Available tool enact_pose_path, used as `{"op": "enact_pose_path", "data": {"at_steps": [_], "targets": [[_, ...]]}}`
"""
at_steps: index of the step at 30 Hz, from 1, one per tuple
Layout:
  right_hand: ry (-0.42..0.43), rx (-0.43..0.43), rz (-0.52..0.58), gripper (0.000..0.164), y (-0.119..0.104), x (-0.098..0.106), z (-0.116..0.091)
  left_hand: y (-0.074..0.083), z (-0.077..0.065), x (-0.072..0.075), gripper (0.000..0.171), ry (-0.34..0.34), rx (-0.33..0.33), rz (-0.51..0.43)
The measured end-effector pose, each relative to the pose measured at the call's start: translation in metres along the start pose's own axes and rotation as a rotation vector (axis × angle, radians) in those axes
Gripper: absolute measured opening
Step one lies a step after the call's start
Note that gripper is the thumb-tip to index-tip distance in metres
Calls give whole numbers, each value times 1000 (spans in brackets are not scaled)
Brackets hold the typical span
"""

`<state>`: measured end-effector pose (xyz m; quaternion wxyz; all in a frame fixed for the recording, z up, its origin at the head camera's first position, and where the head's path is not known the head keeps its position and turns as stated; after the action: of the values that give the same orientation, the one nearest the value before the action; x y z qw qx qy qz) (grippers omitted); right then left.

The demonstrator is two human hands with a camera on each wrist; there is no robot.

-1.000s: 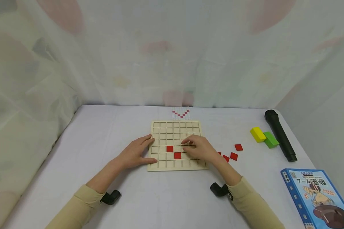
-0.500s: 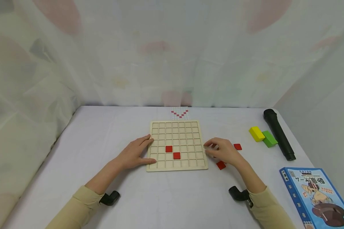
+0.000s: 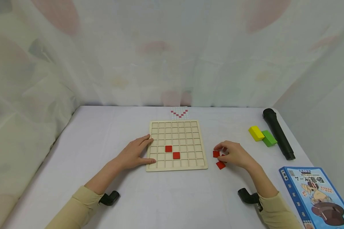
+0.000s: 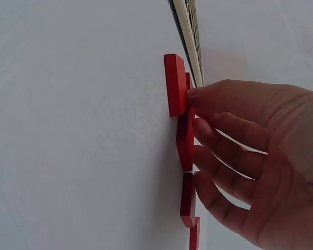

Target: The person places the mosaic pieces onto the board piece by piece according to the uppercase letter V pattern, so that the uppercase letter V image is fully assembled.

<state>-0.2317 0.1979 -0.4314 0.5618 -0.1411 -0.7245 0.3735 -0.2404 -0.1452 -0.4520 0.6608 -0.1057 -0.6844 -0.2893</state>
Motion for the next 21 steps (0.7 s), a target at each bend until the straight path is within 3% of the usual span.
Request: {"op": "enact_pose_path", "data": {"at_steps": [9, 21], "targets": [[67, 0, -26, 27, 4, 2, 6, -1, 0, -1, 94, -1, -1, -13], [76, -11, 14, 31, 6, 2, 10, 0, -1, 0, 94, -12, 4, -12]]}}
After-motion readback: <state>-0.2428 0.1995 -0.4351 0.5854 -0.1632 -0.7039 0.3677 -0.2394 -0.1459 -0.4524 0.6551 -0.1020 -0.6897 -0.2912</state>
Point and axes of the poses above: each hand's wrist, its own z-axis towards the middle knuckle, its own x-axis out of the back of the hand, y = z × x, the point moved 9 cm from there along z, towards the middle knuckle, and after that the axes turned 8 degrees about z, right-handed, at the moved point
